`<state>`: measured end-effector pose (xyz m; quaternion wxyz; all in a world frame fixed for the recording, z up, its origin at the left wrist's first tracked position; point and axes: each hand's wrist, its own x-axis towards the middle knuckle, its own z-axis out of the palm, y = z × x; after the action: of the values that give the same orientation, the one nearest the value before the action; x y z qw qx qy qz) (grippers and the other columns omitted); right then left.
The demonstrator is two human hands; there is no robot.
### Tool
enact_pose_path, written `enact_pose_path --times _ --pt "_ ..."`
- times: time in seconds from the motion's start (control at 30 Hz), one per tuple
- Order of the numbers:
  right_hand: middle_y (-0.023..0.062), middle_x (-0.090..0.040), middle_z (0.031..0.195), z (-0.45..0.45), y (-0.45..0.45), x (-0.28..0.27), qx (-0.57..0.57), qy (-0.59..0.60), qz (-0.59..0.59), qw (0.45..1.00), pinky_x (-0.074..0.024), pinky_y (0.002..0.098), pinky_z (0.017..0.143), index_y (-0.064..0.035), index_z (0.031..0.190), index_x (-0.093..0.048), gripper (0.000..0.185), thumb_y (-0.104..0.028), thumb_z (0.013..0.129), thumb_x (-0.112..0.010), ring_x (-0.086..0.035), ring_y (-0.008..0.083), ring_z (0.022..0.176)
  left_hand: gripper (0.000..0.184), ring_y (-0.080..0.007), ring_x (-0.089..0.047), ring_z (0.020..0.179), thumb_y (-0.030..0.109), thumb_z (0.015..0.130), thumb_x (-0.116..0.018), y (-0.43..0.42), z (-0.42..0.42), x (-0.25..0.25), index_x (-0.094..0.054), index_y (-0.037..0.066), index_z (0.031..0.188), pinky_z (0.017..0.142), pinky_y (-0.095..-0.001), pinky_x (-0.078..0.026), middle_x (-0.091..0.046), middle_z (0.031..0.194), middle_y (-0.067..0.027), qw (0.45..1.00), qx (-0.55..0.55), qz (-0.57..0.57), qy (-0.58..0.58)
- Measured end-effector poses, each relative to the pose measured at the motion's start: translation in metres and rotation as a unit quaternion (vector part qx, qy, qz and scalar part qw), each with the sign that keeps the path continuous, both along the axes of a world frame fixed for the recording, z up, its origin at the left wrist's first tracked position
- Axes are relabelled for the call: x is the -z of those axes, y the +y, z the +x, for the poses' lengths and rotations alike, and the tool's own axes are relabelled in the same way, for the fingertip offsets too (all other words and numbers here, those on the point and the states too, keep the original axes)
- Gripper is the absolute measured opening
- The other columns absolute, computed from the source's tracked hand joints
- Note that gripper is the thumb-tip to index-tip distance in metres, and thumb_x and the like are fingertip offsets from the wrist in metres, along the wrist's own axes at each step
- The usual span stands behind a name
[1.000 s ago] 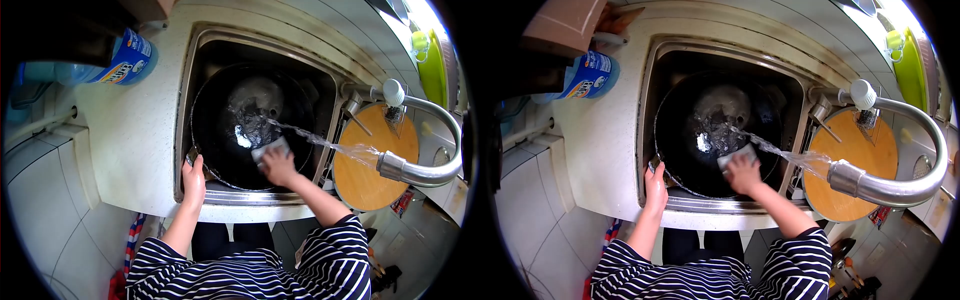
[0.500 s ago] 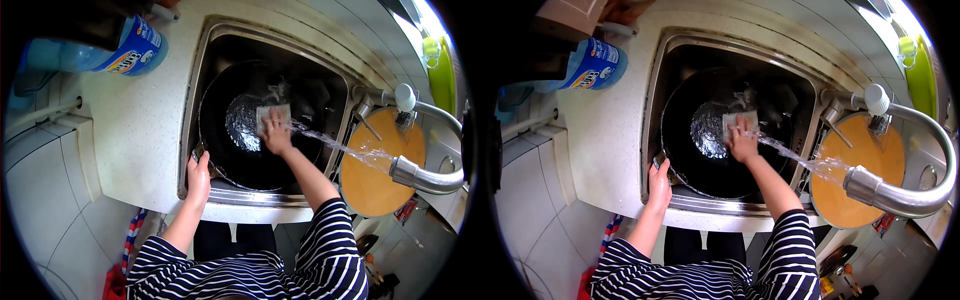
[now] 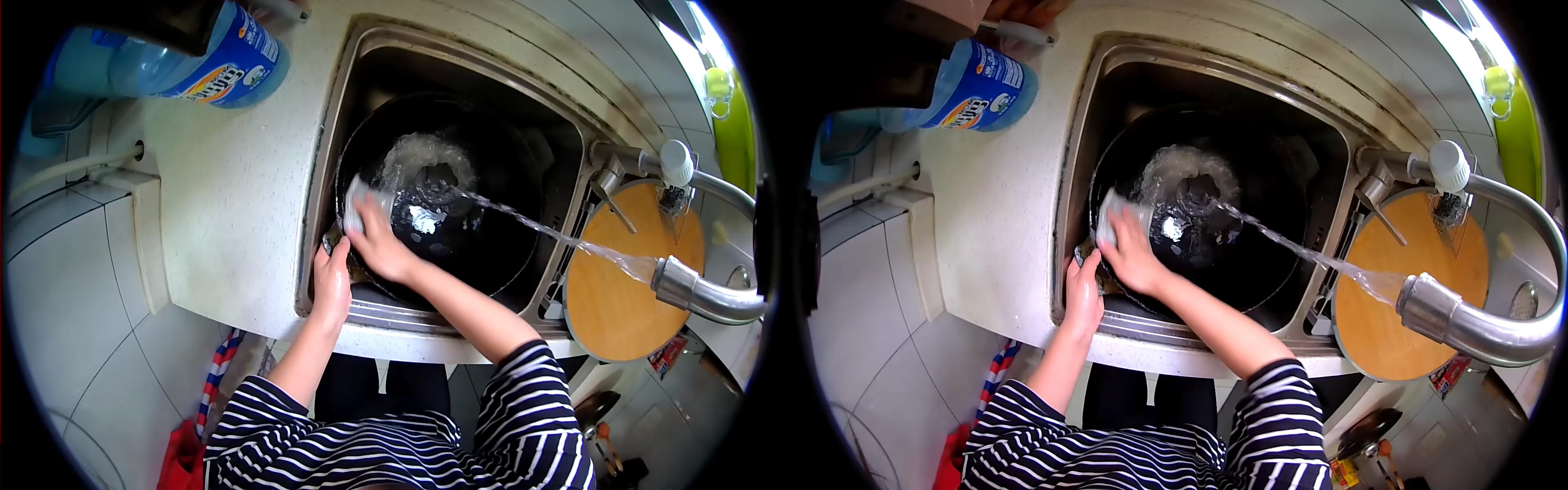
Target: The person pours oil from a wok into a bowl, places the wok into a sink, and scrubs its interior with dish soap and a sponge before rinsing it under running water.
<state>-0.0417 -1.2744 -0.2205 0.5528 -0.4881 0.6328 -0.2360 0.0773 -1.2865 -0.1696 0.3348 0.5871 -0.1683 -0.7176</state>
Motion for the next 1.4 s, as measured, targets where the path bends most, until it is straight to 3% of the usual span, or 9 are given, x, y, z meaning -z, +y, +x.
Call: enact_pose_path --times 0.17,0.3,0.43,0.57,0.8,1.03,1.17,1.3,1.4 --pt "0.0123 -0.042 0.139 -0.067 0.093 -0.078 -0.185 0.167 0.086 0.965 -0.0315 0.0538 0.098 -0.0130 0.124 -0.048 0.039 -0.037 0.093 -0.044 -0.039 0.0307 0.129 0.039 -0.0181 -0.045 0.118 0.011 0.094 -0.049 0.000 0.001 0.001 -0.044 -0.005 0.129 0.103 -0.0299 -0.031 -0.049 0.129 -0.0111 0.999 -0.007 0.029 0.016" --pt "0.0119 -0.044 0.137 -0.090 0.103 -0.092 -0.237 0.292 0.131 0.917 -0.0295 0.0582 0.096 -0.0148 0.121 -0.050 0.036 -0.033 0.090 -0.045 -0.041 0.0286 0.127 0.041 -0.0184 -0.043 0.120 0.015 0.094 -0.050 -0.002 -0.002 -0.007 -0.043 -0.005 0.130 0.104 -0.0303 -0.030 -0.048 0.131 -0.0109 0.999 0.001 0.036 0.015" --pt "0.0255 -0.030 0.144 -0.022 0.055 -0.066 -0.088 0.022 0.014 0.996 -0.0305 0.0459 0.106 -0.0077 0.131 -0.041 0.047 -0.032 0.092 -0.047 -0.030 0.0397 0.132 0.041 -0.0183 -0.044 0.118 0.020 0.095 -0.051 0.004 0.005 0.013 -0.045 -0.005 0.127 0.102 -0.0306 -0.031 -0.050 0.127 -0.0113 0.998 -0.043 0.049 0.018" --pt "0.0241 -0.030 0.144 0.005 0.033 -0.054 -0.011 0.017 -0.071 0.997 -0.0272 0.0469 0.107 -0.0110 0.135 -0.039 0.048 -0.031 0.092 -0.049 -0.031 0.0399 0.132 0.038 -0.0179 -0.049 0.110 0.025 0.095 -0.050 -0.003 -0.002 -0.006 -0.051 -0.003 0.120 0.097 -0.0296 -0.036 -0.055 0.118 -0.0105 0.996 -0.037 0.072 -0.037" --pt "0.0088 -0.049 0.132 -0.098 0.117 -0.092 -0.210 0.332 0.060 0.918 -0.0308 0.0539 0.095 -0.0183 0.119 -0.055 0.040 -0.044 0.091 -0.042 -0.044 0.0254 0.123 0.042 -0.0187 -0.043 0.121 0.021 0.096 -0.047 -0.002 0.000 0.003 -0.044 -0.002 0.131 0.104 -0.0305 -0.029 -0.048 0.132 -0.0096 0.998 -0.034 0.052 0.024" --pt "0.0138 -0.030 0.146 -0.158 0.081 0.012 -0.195 0.544 0.026 0.816 -0.0280 0.0620 0.098 -0.0125 0.127 -0.047 0.047 -0.030 0.084 -0.054 -0.029 0.0348 0.133 0.044 -0.0188 -0.041 0.123 0.021 0.096 -0.047 -0.004 -0.003 -0.009 -0.041 -0.002 0.133 0.106 -0.0310 -0.028 -0.045 0.135 -0.0096 0.996 -0.037 0.073 0.028" --pt "0.0163 -0.025 0.148 -0.071 0.063 -0.008 -0.207 0.284 0.138 0.926 -0.0223 0.0576 0.106 -0.0115 0.130 -0.042 0.047 -0.029 0.088 -0.053 -0.023 0.0379 0.137 0.044 -0.0189 -0.041 0.123 0.020 0.096 -0.048 -0.001 0.000 0.002 -0.041 -0.003 0.133 0.105 -0.0308 -0.028 -0.045 0.135 -0.0100 0.998 -0.031 0.049 0.017" --pt "0.0195 -0.023 0.148 -0.036 0.023 0.038 -0.074 0.057 -0.044 0.995 -0.0198 0.0472 0.110 -0.0107 0.132 -0.038 0.052 -0.026 0.087 -0.057 -0.020 0.0378 0.138 0.042 -0.0187 -0.042 0.122 0.019 0.096 -0.048 -0.001 0.002 0.004 -0.042 -0.002 0.132 0.105 -0.0310 -0.029 -0.046 0.134 -0.0099 0.997 -0.033 0.065 0.030" --pt "0.0144 -0.012 0.153 -0.065 -0.024 0.081 -0.037 0.324 -0.077 0.942 -0.0170 0.0575 0.109 -0.0168 0.140 -0.030 0.059 -0.030 0.088 -0.055 -0.012 0.0358 0.140 0.037 -0.0181 -0.048 0.116 0.018 0.095 -0.049 -0.006 -0.004 -0.003 -0.046 0.000 0.127 0.099 -0.0312 -0.037 -0.051 0.127 -0.0084 0.997 -0.042 0.059 0.009"
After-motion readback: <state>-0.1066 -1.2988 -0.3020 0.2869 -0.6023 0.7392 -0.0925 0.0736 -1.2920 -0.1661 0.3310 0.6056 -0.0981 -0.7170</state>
